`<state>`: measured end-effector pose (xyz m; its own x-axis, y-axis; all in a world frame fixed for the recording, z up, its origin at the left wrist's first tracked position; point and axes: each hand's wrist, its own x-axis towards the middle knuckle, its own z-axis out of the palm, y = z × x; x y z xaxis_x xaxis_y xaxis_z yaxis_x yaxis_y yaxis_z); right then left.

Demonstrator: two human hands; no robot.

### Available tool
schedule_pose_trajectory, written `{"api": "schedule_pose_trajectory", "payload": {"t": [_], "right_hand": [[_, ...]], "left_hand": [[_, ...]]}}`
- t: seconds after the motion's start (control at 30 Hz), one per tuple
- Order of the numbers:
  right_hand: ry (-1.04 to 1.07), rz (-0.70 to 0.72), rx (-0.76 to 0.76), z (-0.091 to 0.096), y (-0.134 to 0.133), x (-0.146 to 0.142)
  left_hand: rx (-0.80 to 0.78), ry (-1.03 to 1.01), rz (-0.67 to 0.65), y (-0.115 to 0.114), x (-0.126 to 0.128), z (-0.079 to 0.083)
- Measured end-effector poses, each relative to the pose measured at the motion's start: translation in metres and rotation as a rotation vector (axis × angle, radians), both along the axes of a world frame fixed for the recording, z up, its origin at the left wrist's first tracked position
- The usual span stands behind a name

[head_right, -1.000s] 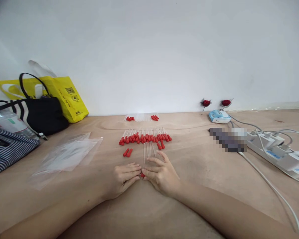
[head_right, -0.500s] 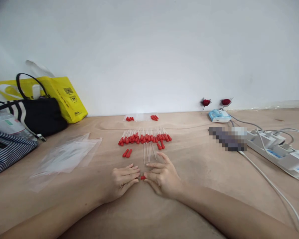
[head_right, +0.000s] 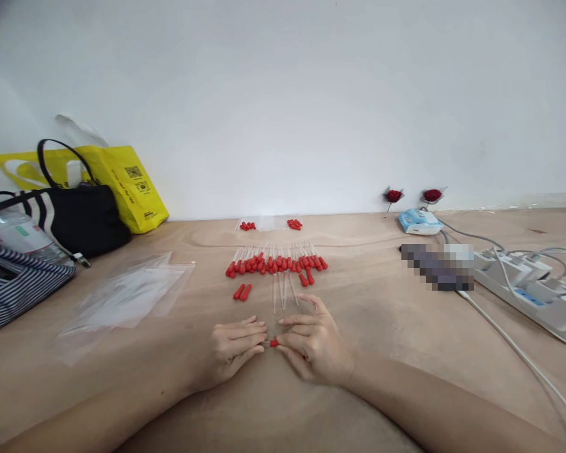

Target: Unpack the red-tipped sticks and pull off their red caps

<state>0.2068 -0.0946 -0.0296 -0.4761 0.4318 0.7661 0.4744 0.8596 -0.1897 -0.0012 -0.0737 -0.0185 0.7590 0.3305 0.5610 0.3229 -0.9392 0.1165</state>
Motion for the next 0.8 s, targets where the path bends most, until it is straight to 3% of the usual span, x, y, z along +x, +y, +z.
{"api": "schedule_pose_trajectory", "payload": {"t": [0.3,0.5,0.67,0.8], "right_hand": [[-0.01,0.043,-0.016,0.003,-0.004,0.004],[-0.028,-0.115,-0.133,0.005,0.002,0.02],[0.159,-0.334,-0.28,0.001,0.028,0.034],[0.226,-0.458,-0.394,0.0,0.053,0.049]], "left_hand": [[0.058,-0.003,-0.043,0.0,-0.002,0.0],[-0.01,-0.127,0.066,0.003,-0.002,0.001],[-0.344,-0.114,0.38,0.012,0.007,0.018],[-0.823,-0.206,0.546,0.037,0.011,0.039]]}}
